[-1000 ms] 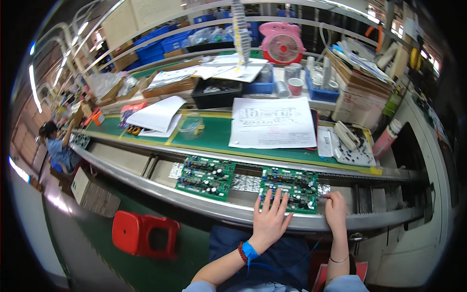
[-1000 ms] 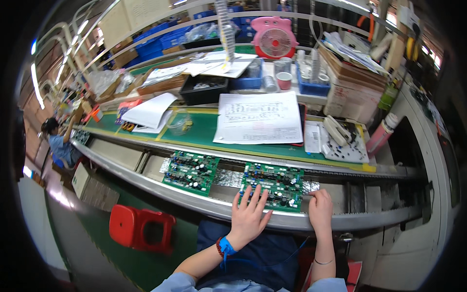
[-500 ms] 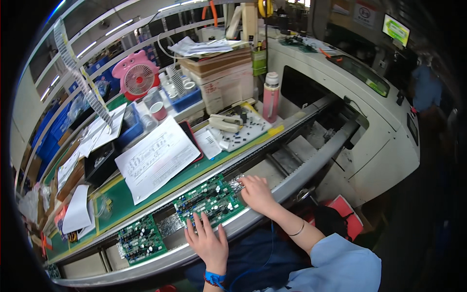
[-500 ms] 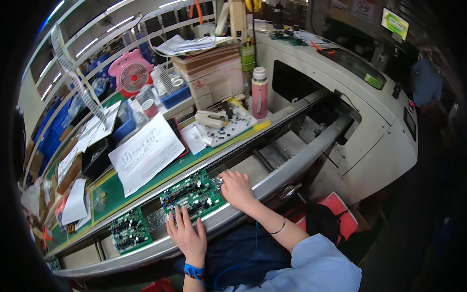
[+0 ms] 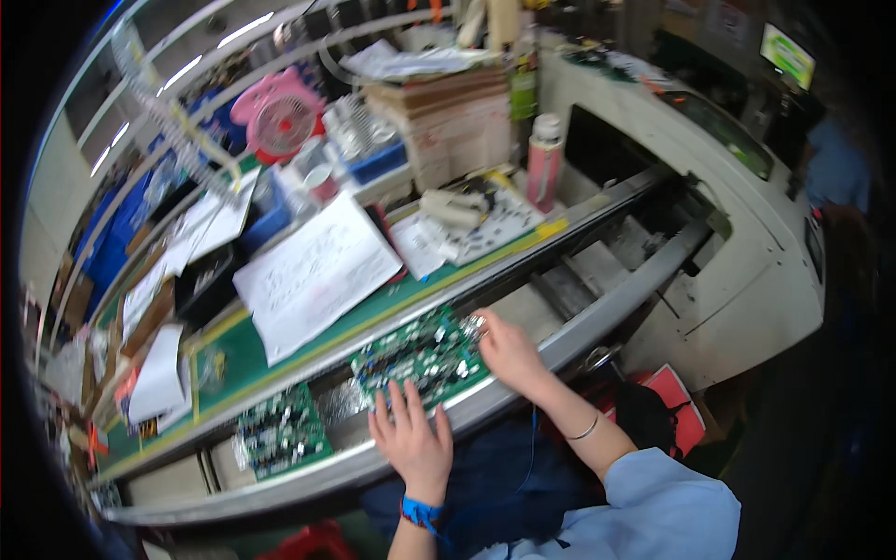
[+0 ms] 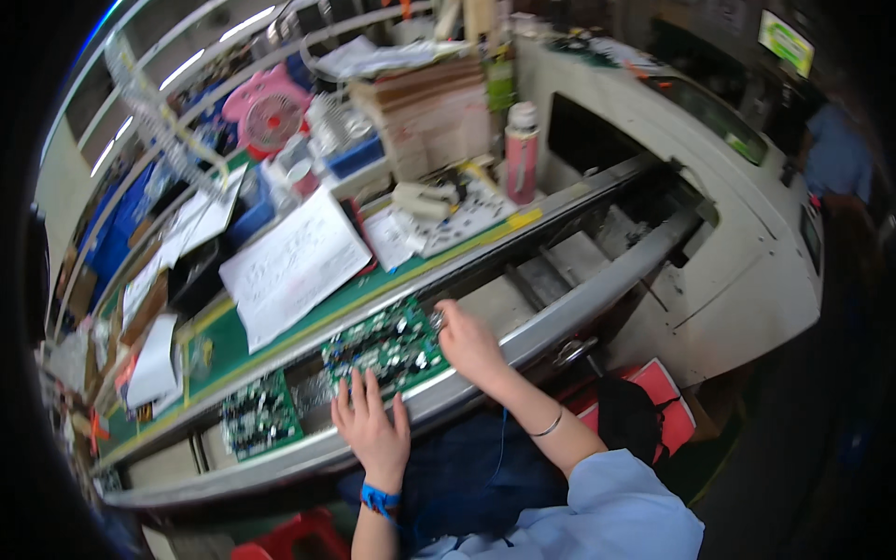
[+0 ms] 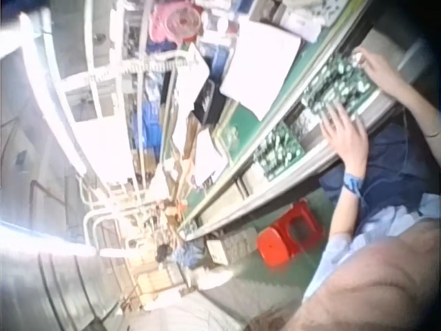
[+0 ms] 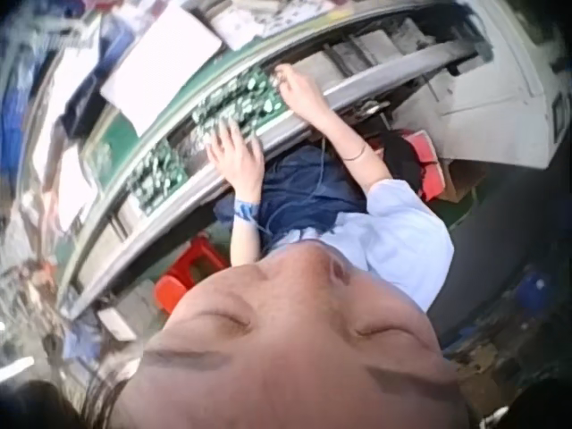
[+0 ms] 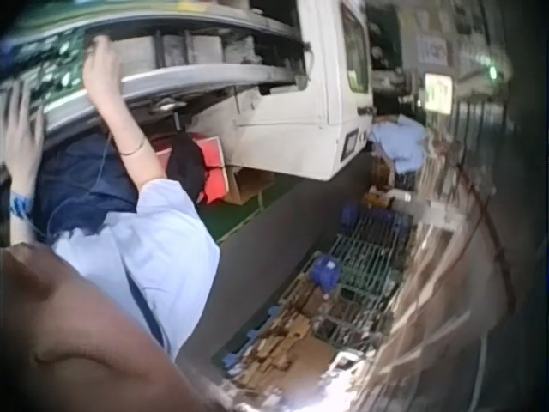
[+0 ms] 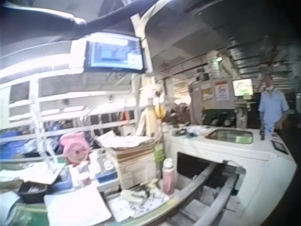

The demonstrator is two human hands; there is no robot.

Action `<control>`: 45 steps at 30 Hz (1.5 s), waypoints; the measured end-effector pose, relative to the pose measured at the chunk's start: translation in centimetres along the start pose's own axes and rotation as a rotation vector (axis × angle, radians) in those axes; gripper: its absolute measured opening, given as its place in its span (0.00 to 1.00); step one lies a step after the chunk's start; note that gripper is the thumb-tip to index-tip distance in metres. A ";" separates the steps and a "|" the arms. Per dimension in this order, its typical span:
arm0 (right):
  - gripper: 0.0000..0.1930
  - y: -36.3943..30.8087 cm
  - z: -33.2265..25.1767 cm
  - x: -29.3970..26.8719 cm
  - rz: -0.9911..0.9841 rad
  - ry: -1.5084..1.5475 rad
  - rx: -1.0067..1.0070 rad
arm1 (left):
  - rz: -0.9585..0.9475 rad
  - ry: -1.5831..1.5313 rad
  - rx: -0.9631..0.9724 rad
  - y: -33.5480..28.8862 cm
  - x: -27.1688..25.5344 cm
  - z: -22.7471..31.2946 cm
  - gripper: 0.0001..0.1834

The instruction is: The person assembles electronic circuit boards on a factory assembly line. They pick up small electronic components from a tray and place them onto the green circuit boards, pressing them into position. The person works on multiple boards sequentially, moving them along the conveyor belt after each placement.

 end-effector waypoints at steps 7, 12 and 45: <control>0.16 -0.5 0.4 -0.2 -0.013 -0.014 0.043 | 0.004 -0.076 -0.016 -0.1 0.4 0.2 0.27; 0.17 -0.6 -0.3 0.3 -0.043 0.002 -0.063 | 0.034 -0.068 -0.039 -0.6 0.2 -0.1 0.27; 0.23 1.4 -6.5 1.9 -0.370 -0.406 -0.503 | 0.181 -0.788 1.495 -8.5 2.9 11.1 0.06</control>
Point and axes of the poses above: each hand's wrist, its own y-axis towards the middle knuckle, its own x-axis out of the palm, z = x × y, the point moved 3 cm from there along y, towards the middle knuckle, and after that the axes turned 13 degrees about y, right-handed, at the moved point
